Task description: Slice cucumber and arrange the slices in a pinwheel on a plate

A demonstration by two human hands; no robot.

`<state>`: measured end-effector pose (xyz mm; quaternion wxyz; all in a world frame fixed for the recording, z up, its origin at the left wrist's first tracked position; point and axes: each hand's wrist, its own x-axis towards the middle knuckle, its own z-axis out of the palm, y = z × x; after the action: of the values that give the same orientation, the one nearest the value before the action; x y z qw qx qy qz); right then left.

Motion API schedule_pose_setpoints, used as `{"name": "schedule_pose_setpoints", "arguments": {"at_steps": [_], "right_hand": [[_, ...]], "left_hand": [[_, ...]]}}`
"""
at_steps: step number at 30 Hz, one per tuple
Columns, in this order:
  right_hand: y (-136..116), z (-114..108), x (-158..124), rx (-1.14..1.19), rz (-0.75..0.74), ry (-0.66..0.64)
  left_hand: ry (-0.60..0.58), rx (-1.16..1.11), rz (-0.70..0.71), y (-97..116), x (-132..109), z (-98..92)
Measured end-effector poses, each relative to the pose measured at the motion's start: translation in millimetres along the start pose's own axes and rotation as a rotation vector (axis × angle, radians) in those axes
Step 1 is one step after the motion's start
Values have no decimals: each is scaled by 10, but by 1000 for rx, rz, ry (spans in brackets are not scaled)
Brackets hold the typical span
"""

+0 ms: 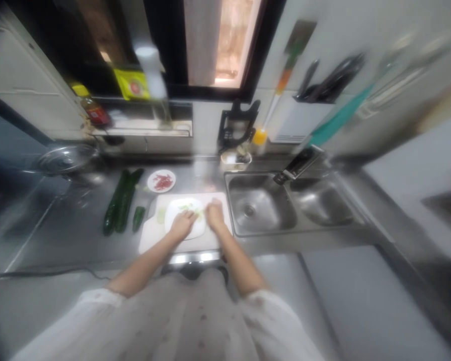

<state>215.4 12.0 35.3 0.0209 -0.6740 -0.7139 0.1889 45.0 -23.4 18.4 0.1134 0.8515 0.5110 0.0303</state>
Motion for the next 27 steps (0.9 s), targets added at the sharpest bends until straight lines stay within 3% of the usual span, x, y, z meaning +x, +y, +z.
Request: {"name": "schedule_pose_setpoints", "arguments": {"at_steps": [10, 19, 27], "right_hand": [[118, 186, 47, 183, -14, 100], [22, 135, 90, 177, 89, 63], [-41, 55, 94, 53, 77, -15]], "left_hand": [[14, -24, -20, -48, -19, 27], [34, -14, 22, -70, -6, 38], [8, 0, 39, -76, -1, 32]]}}
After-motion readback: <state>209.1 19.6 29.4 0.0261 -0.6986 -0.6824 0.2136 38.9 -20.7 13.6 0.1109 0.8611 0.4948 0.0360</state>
